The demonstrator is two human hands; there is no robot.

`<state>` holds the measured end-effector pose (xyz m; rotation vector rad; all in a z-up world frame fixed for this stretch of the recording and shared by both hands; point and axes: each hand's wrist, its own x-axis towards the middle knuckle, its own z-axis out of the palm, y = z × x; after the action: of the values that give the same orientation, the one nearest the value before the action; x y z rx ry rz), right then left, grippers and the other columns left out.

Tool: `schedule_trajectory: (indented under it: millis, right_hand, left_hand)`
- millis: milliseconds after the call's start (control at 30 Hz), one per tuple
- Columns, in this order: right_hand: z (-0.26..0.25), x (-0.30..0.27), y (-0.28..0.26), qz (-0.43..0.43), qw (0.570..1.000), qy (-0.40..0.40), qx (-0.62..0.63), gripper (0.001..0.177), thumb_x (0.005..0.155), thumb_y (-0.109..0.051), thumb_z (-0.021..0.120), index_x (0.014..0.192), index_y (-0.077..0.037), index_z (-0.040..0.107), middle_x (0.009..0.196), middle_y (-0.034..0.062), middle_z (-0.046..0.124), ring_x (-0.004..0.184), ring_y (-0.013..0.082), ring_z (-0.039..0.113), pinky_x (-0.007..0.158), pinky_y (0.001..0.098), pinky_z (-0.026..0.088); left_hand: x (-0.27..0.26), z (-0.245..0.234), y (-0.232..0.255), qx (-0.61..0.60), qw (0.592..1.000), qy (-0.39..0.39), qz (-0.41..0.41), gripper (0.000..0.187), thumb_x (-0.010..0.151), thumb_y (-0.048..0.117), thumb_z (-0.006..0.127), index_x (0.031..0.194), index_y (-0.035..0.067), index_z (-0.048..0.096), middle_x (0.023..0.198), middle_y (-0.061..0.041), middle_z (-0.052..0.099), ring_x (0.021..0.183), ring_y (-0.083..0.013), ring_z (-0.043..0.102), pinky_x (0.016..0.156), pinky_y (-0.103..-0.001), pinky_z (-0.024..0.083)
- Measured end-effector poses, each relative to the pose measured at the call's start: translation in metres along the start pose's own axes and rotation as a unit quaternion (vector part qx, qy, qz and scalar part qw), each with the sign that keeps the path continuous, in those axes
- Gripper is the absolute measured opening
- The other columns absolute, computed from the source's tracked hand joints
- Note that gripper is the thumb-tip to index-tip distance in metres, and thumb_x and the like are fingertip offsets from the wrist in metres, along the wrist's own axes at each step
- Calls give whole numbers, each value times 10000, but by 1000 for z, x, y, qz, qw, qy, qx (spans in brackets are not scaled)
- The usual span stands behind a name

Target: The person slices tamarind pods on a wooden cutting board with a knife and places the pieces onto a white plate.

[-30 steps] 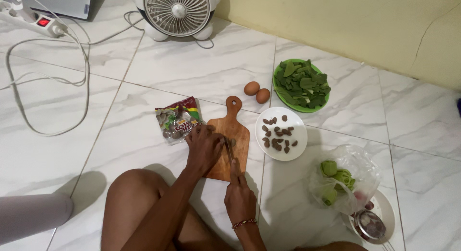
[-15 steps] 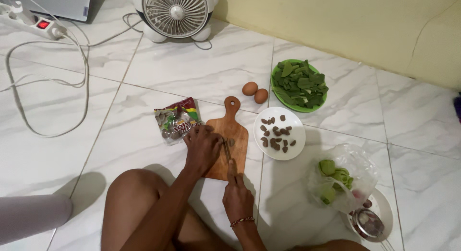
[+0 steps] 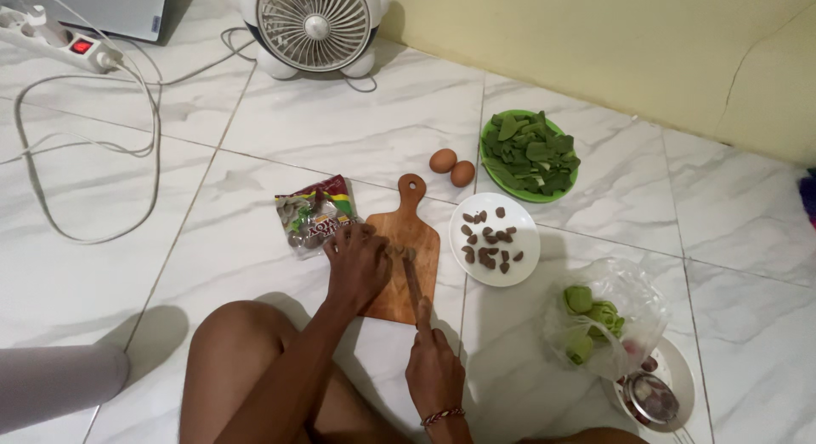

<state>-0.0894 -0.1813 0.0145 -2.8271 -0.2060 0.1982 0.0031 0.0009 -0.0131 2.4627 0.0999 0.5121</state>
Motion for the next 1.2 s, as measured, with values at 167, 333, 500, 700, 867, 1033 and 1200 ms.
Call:
schedule_trajectory:
  millis: [167,333,500,700,867,1033,1200]
  right_hand:
    - [0,3,-6,-1,998,24,49,680,950,-112,569,1580,-158,318,922,139,692,755,339,692,640,473,560]
    - [-3,3,-11,13,996,29,80,704,937,-92,575,1586,-155,309,914,148,691,743,349,690,635,473,549]
    - [1,1,-8,-20,991,53,124,682,938,-81,559,1579,-140,331,947,167,703,779,371,693,662,491,549]
    - [3,8,-9,-21,991,61,113,644,931,-100,576,1543,-176,393,1007,166,717,807,386,703,657,493,558]
    - [-4,14,-11,47,994,18,102,682,951,-116,557,1588,-191,324,973,140,708,791,339,722,682,459,579]
    - [2,19,-8,18,997,23,73,669,948,-115,581,1567,-183,336,992,150,713,818,371,705,695,485,565]
    - [6,22,-12,26,975,41,216,602,947,-96,579,1531,-158,447,1000,196,725,820,373,712,707,469,553]
  left_hand:
    - [2,-2,4,3,1000,-24,-16,219,799,210,717,996,119,750,1250,-106,585,1241,-323,442,1010,-546,288]
    - [3,-4,5,10,999,-30,-2,232,785,227,739,992,125,754,1256,-114,576,1241,-332,433,1014,-562,280]
    - [1,-11,8,16,999,-26,-24,165,844,228,724,953,109,760,1271,-106,578,1253,-324,431,1029,-559,283]
    - [1,-15,8,16,1000,-14,-23,169,863,234,716,956,99,759,1237,-99,583,1234,-320,440,1000,-555,289]
    - [3,-6,8,29,999,13,12,206,895,242,705,1016,79,739,1183,-110,596,1167,-321,468,954,-538,306]
    - [5,8,7,37,997,47,56,189,878,210,704,996,64,724,1017,-115,663,1049,-325,545,916,-524,378]
    - [6,9,14,-167,986,-2,-27,210,931,132,675,1088,-5,705,980,-230,716,895,-413,683,779,-457,542]
